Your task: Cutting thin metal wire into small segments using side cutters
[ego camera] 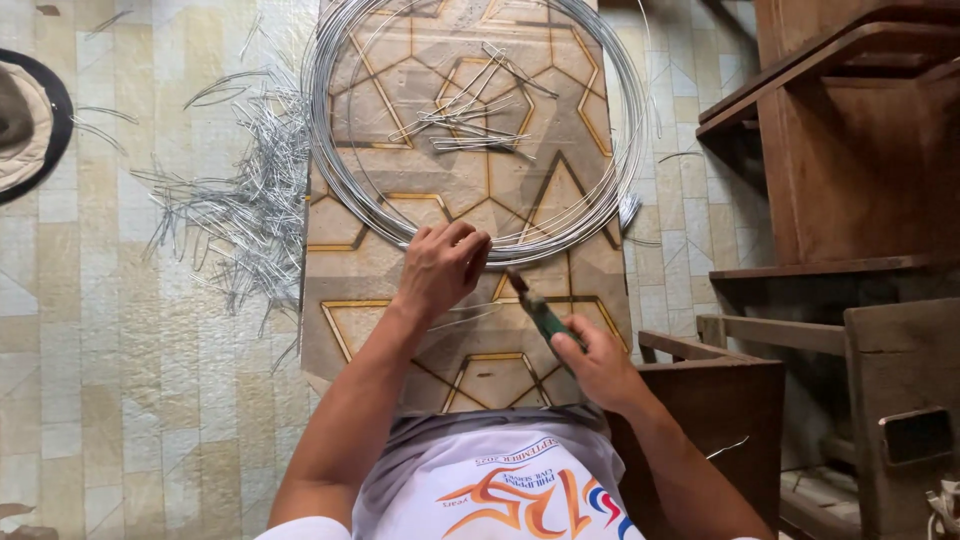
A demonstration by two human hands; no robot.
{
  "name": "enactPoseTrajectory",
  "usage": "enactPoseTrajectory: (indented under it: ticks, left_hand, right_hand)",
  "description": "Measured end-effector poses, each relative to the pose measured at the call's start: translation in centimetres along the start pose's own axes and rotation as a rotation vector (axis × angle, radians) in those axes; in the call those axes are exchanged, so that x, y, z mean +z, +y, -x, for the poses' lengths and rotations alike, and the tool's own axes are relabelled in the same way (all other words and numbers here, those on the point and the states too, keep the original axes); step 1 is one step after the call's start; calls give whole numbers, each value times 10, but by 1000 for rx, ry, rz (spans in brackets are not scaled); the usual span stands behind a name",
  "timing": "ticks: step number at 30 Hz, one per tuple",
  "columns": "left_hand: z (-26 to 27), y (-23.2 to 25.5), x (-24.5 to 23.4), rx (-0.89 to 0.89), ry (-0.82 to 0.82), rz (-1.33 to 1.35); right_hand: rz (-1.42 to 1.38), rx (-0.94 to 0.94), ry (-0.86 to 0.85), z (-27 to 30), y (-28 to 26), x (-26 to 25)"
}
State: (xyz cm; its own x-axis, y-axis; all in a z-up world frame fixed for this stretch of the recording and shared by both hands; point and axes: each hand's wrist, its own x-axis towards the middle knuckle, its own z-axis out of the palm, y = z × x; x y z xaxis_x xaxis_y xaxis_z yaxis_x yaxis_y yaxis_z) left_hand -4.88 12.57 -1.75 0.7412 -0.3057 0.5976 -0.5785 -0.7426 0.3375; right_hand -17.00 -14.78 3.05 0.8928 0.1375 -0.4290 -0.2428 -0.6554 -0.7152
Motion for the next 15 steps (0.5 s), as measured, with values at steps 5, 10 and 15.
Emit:
enactPoseTrajectory:
  ticks: [5, 10, 15]
  left_hand:
    - [-2, 1, 0, 24, 55, 19]
    - [-5, 4, -3, 42, 62, 30]
    - [-5, 4, -3, 46, 61, 62]
  right_hand:
    - [-440, 8, -22, -8, -29, -10]
    - [-536, -35, -57, -24, -17, -10]
    - [-497, -24, 23, -27, -11, -1]
